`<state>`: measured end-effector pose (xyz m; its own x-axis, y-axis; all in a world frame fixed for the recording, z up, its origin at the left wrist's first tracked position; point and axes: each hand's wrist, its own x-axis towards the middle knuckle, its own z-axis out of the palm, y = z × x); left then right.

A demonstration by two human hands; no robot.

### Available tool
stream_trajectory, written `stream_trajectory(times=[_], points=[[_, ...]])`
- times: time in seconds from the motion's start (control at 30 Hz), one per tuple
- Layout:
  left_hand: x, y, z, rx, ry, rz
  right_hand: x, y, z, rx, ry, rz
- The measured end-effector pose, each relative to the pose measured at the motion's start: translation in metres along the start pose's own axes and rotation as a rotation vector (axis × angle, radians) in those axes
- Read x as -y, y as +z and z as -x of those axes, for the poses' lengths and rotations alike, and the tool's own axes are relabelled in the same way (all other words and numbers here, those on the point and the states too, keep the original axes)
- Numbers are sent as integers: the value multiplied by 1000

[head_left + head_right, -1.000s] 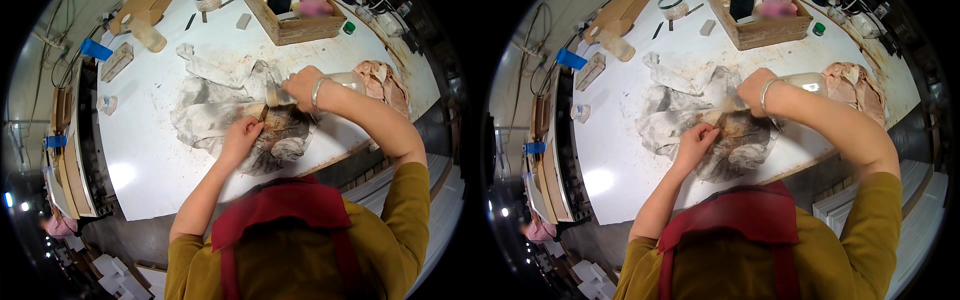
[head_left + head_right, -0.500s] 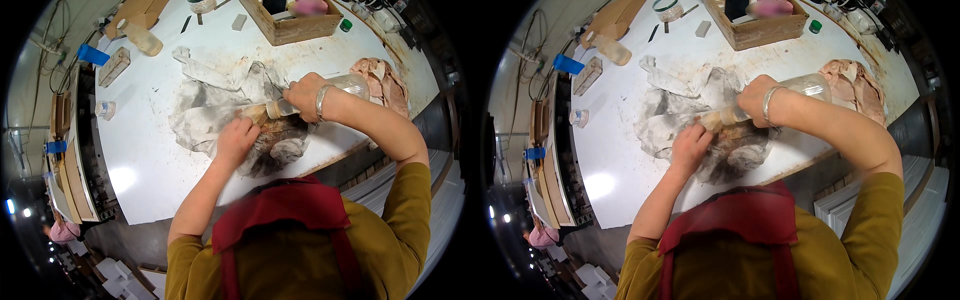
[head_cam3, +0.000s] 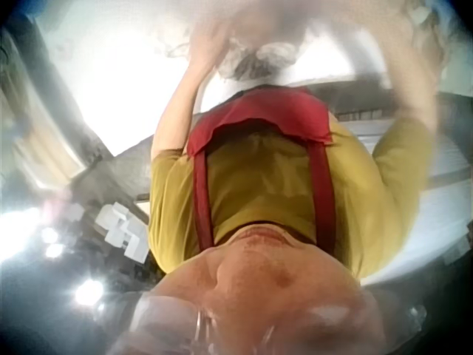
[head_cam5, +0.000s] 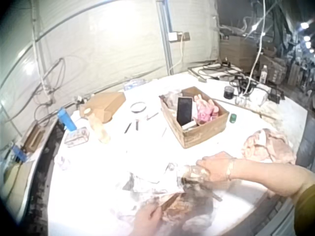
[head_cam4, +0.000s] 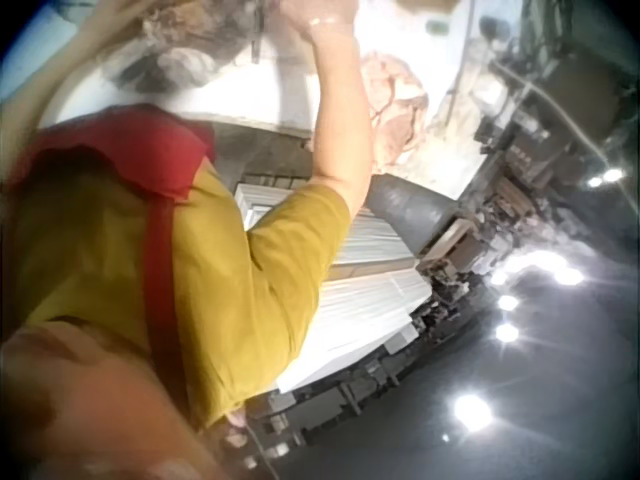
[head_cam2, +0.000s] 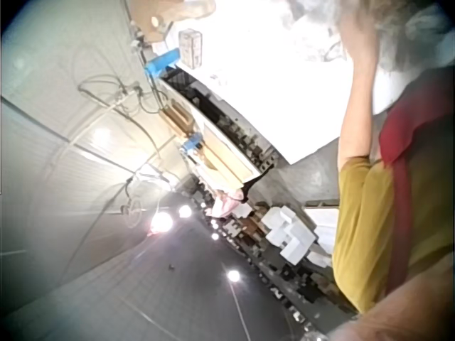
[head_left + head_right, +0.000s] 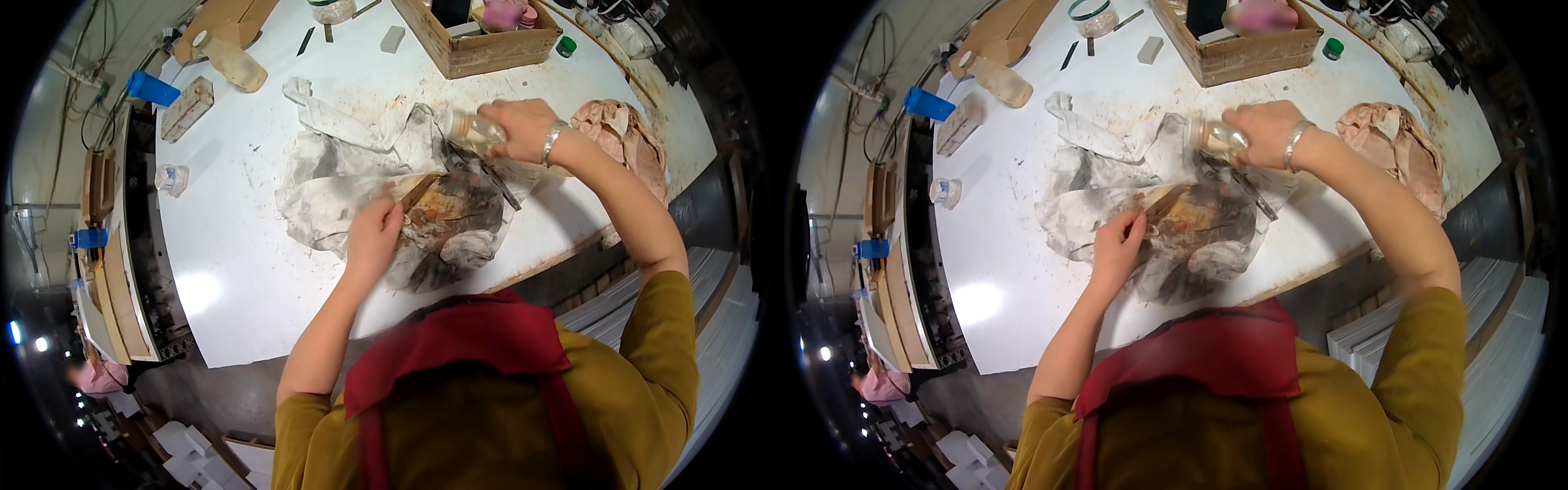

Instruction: The person uses a metal scraper to scrape the surface of a flat object on a workbench, wipes it with a cloth, and applies liquid from a bottle.

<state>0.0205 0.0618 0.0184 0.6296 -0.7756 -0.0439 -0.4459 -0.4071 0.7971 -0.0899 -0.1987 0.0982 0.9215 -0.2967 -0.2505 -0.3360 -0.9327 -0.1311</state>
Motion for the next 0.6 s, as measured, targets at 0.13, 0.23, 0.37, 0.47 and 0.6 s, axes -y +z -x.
stream_trajectory(times=[0.13,0.23,0.37,0.47,0.6], points=[[8,-7,12,106,-215,127,-46,18,-8,-497,45,-485],[10,-10,14,131,-240,110,-75,29,-17,-676,71,-708],[17,-9,14,83,-159,37,-88,43,-11,-712,127,-722],[22,-6,11,55,-67,30,-90,58,13,-679,189,-786],[17,-10,11,57,-211,259,-86,97,71,-570,222,-244]])
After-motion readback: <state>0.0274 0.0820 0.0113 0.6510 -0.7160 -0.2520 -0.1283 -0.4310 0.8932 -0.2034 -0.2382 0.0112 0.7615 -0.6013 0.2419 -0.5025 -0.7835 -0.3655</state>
